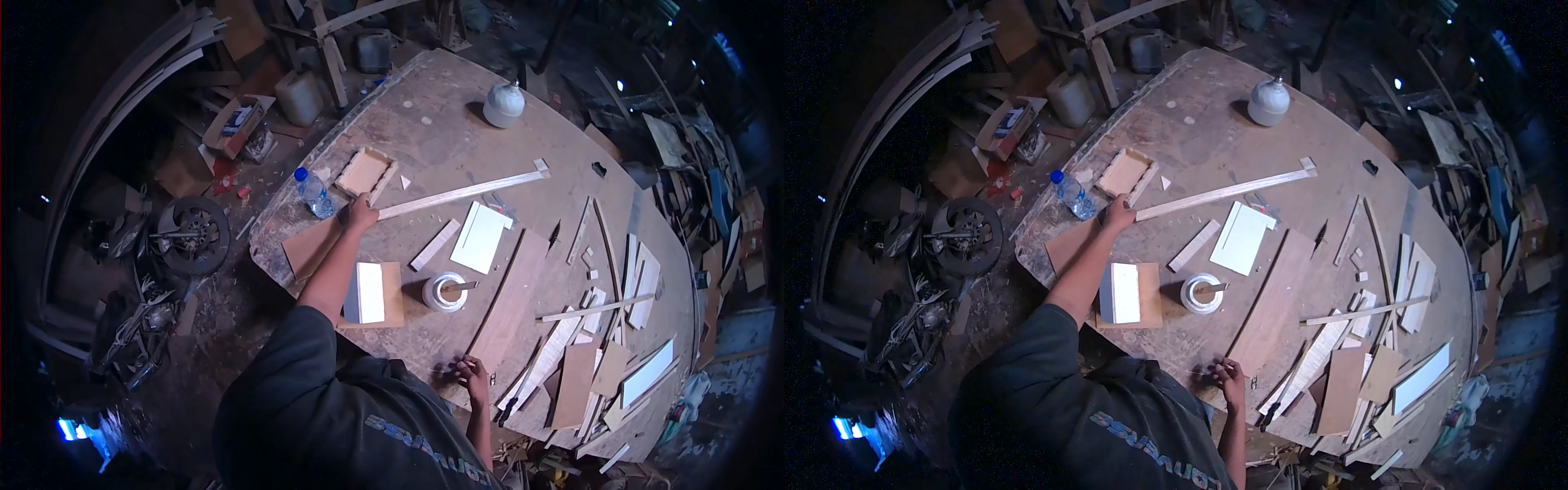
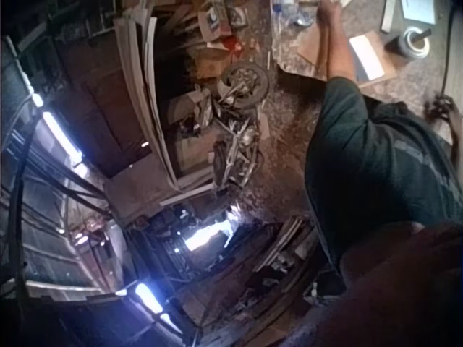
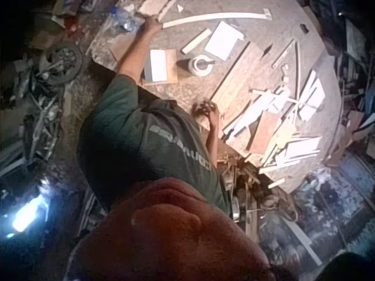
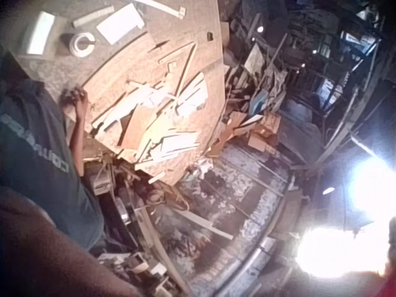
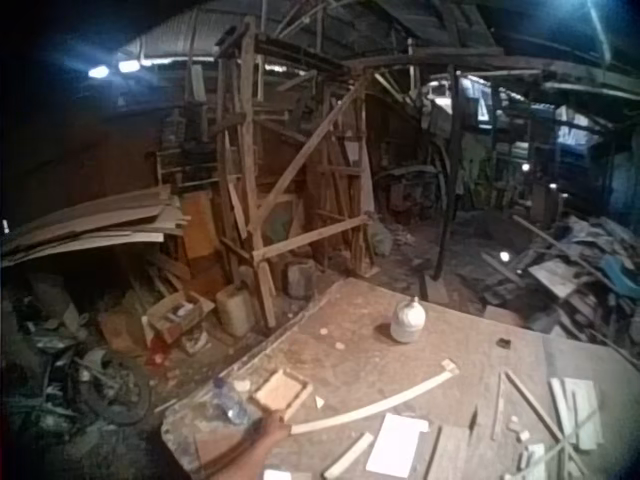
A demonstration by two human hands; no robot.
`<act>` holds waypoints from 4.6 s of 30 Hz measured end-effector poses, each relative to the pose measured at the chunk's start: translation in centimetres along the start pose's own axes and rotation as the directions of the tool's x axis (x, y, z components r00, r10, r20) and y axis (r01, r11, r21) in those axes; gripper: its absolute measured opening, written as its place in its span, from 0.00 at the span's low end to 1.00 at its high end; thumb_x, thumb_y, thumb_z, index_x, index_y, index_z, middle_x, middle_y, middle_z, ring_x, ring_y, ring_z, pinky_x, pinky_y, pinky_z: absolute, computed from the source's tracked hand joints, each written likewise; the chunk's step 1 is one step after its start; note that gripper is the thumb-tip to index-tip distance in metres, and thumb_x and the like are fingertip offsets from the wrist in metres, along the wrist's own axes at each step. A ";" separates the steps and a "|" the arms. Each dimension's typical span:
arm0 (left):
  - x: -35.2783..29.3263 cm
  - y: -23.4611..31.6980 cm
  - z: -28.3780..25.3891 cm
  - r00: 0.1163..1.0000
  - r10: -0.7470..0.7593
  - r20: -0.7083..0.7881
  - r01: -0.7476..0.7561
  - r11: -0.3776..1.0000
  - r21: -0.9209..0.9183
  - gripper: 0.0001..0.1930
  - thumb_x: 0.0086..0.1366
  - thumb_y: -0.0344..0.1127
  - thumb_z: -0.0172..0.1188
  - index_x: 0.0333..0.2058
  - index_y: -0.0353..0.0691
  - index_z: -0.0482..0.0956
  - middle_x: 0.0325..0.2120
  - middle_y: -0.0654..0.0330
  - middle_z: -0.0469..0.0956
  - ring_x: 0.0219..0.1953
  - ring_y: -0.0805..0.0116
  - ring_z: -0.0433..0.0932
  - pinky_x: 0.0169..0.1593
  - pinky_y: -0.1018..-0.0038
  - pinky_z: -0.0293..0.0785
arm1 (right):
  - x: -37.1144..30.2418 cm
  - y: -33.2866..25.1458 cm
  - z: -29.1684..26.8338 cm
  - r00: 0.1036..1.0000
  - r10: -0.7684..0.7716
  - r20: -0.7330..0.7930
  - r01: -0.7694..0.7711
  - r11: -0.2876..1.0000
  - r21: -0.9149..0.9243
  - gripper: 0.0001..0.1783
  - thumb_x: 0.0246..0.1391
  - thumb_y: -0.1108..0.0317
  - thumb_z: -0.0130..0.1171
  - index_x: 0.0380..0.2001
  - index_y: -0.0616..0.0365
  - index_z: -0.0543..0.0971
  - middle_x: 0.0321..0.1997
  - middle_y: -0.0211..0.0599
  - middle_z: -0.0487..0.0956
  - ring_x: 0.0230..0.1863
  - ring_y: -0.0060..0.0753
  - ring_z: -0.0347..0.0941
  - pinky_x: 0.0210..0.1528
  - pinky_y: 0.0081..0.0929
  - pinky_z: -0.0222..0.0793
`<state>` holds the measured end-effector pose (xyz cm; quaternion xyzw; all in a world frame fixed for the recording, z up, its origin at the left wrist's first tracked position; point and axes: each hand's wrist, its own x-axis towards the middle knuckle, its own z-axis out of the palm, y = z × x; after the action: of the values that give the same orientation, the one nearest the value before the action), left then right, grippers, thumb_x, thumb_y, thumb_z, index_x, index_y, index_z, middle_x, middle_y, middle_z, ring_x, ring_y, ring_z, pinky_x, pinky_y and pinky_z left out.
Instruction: The person applies glue to the edges of a wooden box frame using a stick and presses the pieces together. They inspect the assembled frame and handle other wooden components, including a white box and various planks, on a cluttered workbench.
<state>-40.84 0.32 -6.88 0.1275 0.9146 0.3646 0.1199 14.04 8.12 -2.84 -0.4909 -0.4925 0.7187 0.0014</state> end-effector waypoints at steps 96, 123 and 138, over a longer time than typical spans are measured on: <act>-33.2 22.3 11.6 0.801 0.386 0.457 -0.054 0.807 -0.588 0.28 0.68 0.42 0.57 0.63 0.36 0.66 0.60 0.51 0.70 0.60 0.63 0.69 0.60 0.67 0.65 | -1.7 -4.9 -15.8 0.945 -0.323 0.053 0.310 0.935 0.170 0.28 0.58 0.60 0.63 0.59 0.58 0.71 0.48 0.37 0.80 0.47 0.29 0.77 0.45 0.28 0.75; -38.2 25.3 11.6 0.723 0.529 0.444 -0.613 0.788 0.059 0.40 0.47 0.43 0.70 0.61 0.46 0.67 0.55 0.46 0.68 0.57 0.43 0.71 0.58 0.55 0.71 | 3.2 -0.2 -12.1 0.871 -0.475 -0.122 0.475 0.879 -0.031 0.37 0.49 0.72 0.61 0.62 0.64 0.60 0.51 0.59 0.78 0.54 0.51 0.76 0.53 0.40 0.72; -42.1 24.7 17.3 0.618 0.622 0.481 -0.772 0.597 0.220 0.51 0.49 0.44 0.72 0.70 0.55 0.53 0.61 0.45 0.64 0.61 0.44 0.66 0.60 0.50 0.66 | 5.6 1.2 -15.0 0.753 -0.586 -0.301 0.569 0.809 -0.151 0.19 0.61 0.68 0.56 0.56 0.52 0.77 0.41 0.46 0.78 0.38 0.38 0.78 0.40 0.31 0.76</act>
<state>7.65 15.14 3.48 0.5663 0.8038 0.1536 0.0982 22.32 20.75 -8.14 -0.4289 -0.6300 0.5770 0.2937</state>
